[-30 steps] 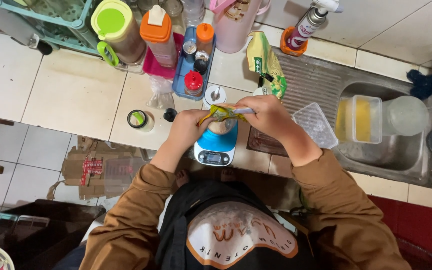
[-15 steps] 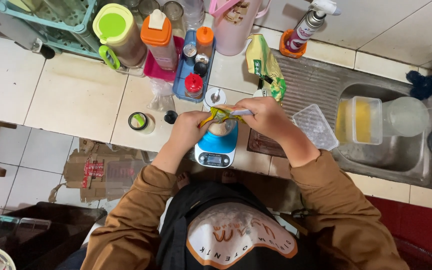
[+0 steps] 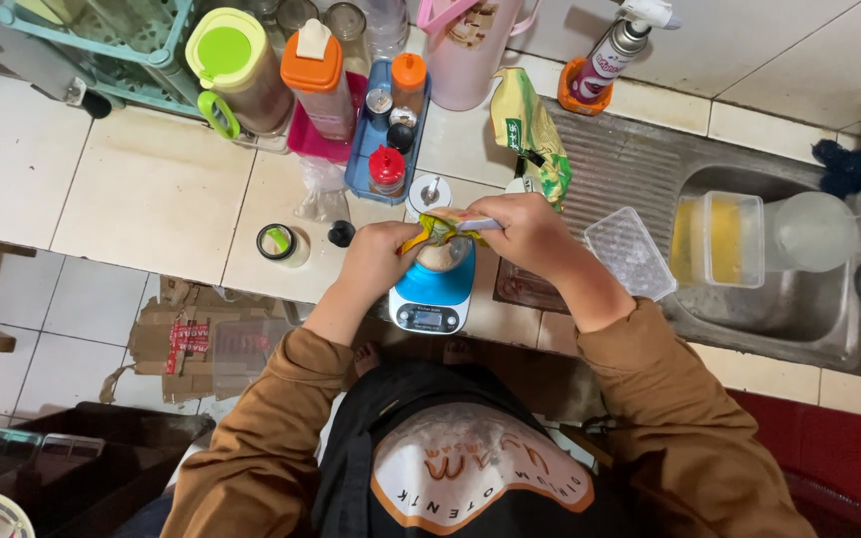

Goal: The person retrieves a packet of powder from a storage container and places it on the counter. They then use a scoop to transfer white powder from a jar into a blender jar placed on a digital scale. The person adds more powder from a yellow packet into the blender jar while monitoring the scale.

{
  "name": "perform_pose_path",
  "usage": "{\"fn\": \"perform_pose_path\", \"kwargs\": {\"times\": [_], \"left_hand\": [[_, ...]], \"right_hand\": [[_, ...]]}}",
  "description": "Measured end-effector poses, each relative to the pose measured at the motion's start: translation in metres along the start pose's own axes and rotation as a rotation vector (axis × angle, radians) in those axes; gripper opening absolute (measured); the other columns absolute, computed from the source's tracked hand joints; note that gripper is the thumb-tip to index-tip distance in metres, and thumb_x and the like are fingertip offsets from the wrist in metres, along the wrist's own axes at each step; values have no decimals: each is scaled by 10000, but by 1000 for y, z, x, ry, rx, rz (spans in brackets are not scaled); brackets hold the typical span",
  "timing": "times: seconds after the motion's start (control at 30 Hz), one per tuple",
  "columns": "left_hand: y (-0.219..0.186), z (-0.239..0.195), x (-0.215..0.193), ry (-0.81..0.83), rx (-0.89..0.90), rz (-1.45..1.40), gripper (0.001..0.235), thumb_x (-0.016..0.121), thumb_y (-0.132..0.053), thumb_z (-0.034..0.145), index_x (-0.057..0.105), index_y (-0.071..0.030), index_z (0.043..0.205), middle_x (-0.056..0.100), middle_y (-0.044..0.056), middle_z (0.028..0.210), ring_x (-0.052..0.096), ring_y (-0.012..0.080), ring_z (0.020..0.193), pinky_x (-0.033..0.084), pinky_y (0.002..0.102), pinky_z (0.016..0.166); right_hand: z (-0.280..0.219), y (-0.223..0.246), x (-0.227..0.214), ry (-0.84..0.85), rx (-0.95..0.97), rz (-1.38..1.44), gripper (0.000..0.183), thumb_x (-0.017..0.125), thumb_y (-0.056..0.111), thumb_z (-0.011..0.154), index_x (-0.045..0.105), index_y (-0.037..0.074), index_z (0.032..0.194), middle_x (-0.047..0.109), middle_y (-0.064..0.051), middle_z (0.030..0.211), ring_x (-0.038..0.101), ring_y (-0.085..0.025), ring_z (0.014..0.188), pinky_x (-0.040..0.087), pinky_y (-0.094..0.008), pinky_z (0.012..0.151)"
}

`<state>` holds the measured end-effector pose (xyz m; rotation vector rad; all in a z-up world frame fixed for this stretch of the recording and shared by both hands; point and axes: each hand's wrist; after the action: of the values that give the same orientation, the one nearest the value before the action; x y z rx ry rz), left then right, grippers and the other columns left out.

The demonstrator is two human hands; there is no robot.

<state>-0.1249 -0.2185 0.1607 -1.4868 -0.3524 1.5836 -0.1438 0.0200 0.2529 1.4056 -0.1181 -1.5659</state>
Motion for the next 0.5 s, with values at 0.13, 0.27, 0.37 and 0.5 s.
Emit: {"fn": "perform_pose_path", "kwargs": {"times": [0.13, 0.27, 0.37, 0.5], "left_hand": [[2, 0, 2, -1, 20, -4, 177, 749, -34, 886, 778, -7, 1059, 771, 178, 965, 741, 365, 881, 605, 413, 795], [-4, 1, -1, 2, 34, 5, 180, 751, -24, 880, 776, 3, 1057, 770, 185, 954, 742, 366, 870, 608, 416, 785], [0, 1, 0, 7, 24, -1, 191, 746, -28, 886, 776, -9, 1074, 772, 179, 975, 742, 365, 877, 607, 414, 797], [-14, 6, -19, -31, 1, -83, 133, 720, -62, 920, 777, -16, 1031, 761, 190, 903, 730, 391, 840, 593, 438, 758]], "right_hand": [[1, 0, -1, 11, 1, 21, 134, 630, 15, 942, 733, 99, 936, 705, -105, 714, 685, -327, 644, 571, -394, 595], [-1, -5, 1, 14, 7, 16, 118, 635, 26, 947, 731, 93, 933, 702, -109, 705, 685, -329, 638, 568, -393, 583], [-1, -6, 1, 10, 15, 4, 106, 652, 43, 951, 741, 99, 933, 703, -109, 699, 686, -326, 636, 564, -389, 576], [-5, -27, -7, 67, 50, 36, 211, 619, 16, 912, 757, 152, 995, 718, -115, 746, 697, -343, 698, 566, -436, 631]]}}
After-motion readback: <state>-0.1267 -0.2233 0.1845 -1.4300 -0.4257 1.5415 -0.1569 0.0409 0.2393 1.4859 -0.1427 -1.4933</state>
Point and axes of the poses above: each hand's wrist, its own z-axis towards the middle knuckle, its own x-axis out of the palm, y = z × x
